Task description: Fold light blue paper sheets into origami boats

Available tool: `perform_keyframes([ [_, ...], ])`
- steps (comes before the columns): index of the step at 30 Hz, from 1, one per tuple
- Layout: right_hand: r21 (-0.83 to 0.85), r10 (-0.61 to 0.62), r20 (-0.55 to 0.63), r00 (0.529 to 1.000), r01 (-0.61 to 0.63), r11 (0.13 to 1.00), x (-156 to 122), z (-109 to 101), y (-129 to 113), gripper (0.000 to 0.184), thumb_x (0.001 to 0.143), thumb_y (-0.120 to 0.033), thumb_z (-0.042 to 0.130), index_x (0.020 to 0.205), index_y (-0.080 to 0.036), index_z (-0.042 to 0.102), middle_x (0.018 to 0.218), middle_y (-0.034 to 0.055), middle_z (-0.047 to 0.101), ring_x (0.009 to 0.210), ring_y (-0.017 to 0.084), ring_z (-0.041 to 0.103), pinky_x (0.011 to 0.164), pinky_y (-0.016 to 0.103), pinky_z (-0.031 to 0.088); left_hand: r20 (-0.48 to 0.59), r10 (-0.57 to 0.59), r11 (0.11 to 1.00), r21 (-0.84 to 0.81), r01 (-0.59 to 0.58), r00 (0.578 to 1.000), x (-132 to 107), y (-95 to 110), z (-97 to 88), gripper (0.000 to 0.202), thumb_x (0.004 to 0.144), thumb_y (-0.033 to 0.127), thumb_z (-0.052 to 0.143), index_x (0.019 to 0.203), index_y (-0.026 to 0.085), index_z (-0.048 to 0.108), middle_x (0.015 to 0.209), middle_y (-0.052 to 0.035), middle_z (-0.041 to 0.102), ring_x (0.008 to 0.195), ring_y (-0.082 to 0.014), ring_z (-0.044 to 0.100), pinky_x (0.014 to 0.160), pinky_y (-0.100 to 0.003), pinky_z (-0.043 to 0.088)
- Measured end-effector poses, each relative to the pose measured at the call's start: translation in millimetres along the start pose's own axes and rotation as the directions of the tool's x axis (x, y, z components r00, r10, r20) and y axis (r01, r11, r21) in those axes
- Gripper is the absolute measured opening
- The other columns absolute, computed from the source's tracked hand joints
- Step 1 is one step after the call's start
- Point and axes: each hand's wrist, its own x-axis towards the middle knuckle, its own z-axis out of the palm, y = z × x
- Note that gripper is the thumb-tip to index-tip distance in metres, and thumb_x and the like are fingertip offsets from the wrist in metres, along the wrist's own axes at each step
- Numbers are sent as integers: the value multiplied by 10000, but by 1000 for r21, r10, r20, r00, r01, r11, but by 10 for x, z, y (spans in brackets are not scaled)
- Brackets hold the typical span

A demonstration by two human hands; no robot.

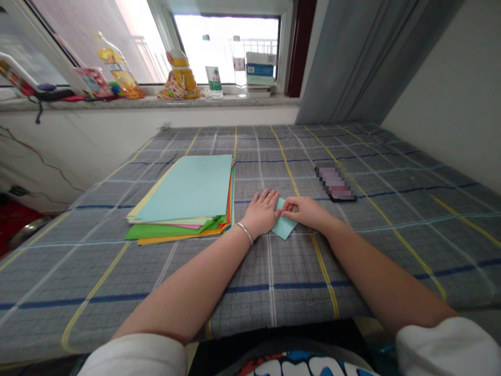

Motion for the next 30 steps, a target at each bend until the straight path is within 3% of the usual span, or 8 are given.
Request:
perform_keyframes([
  [5, -102, -21, -7, 1000, 20, 995, -3, 13, 26, 114, 759, -280, 655, 859, -224, 659, 712, -22, 604, 635, 120, 521, 584, 249, 348, 5, 56, 998, -18, -56, 998, -123, -210, -120, 519, 965, 387, 373, 1431, 161, 340, 1512, -82, 335, 1403, -286, 255, 1127, -516, 214],
  [8, -159, -96, -83, 992, 82, 984, 11, 2, 67, 194, 719, -288, 712, 887, -211, 653, 773, -7, 577, 731, 138, 536, 655, 257, 376, -21, 119, 991, -57, -120, 993, -212, -359, -253, 380, 914, 313, 496, 1274, 192, 518, 1347, -71, 534, 1259, -239, 452, 1050, -386, 338],
  [10, -161, -109, -108, 988, 91, 983, 14, 1, 82, 229, 706, -301, 732, 898, -204, 653, 815, 4, 574, 779, 149, 547, 700, 267, 395, -41, 85, 995, -57, -88, 996, -259, -450, -340, 248, 864, 296, 570, 1090, 209, 623, 1141, -56, 638, 1089, -231, 551, 951, -362, 397],
  [13, -150, -133, -99, 986, 117, 982, 4, 5, 75, 199, 723, -283, 720, 906, -219, 673, 849, 9, 576, 784, 147, 556, 724, 273, 410, -47, 74, 996, -52, -76, 996, -291, -564, -416, 113, 815, 288, 623, 898, 238, 681, 970, -31, 665, 986, -226, 565, 892, -355, 393],
  [17, -146, -214, -42, 976, 206, 968, -18, 15, 32, 126, 787, -212, 638, 888, -254, 702, 917, 13, 593, 808, 141, 569, 751, 276, 426, 28, 93, 988, -124, -89, 995, -263, -661, -421, 89, 799, 248, 628, 844, 253, 705, 913, 5, 686, 944, -202, 571, 874, -326, 387],
  [22, -180, -191, -112, 975, 169, 969, -19, 23, 14, 181, 742, -270, 702, 919, -232, 687, 931, 31, 593, 871, 179, 575, 826, 331, 451, 92, 43, 976, -214, -22, 995, -229, -683, -401, 105, 782, 240, 619, 835, 236, 710, 907, 5, 695, 932, -187, 590, 869, -293, 400],
  [26, -175, -147, -222, 964, 109, 978, -13, 47, 36, 471, 681, -301, 755, 1121, -217, 608, 1089, 71, 578, 1024, 224, 552, 920, 380, 442, -7, 10, 988, -151, -11, 1000, -254, -589, -388, 120, 771, 237, 582, 804, 221, 696, 889, -19, 688, 884, -196, 596, 821, -301, 410],
  [30, -137, -132, -197, 971, 107, 985, -13, 77, 56, 572, 711, -266, 724, 1244, -233, 517, 1190, 75, 579, 1083, 228, 547, 975, 408, 416, -63, -74, 995, -66, 70, 995, -276, -457, -380, 135, 774, 264, 547, 795, 213, 670, 844, -36, 685, 835, -214, 603, 761, -318, 414],
])
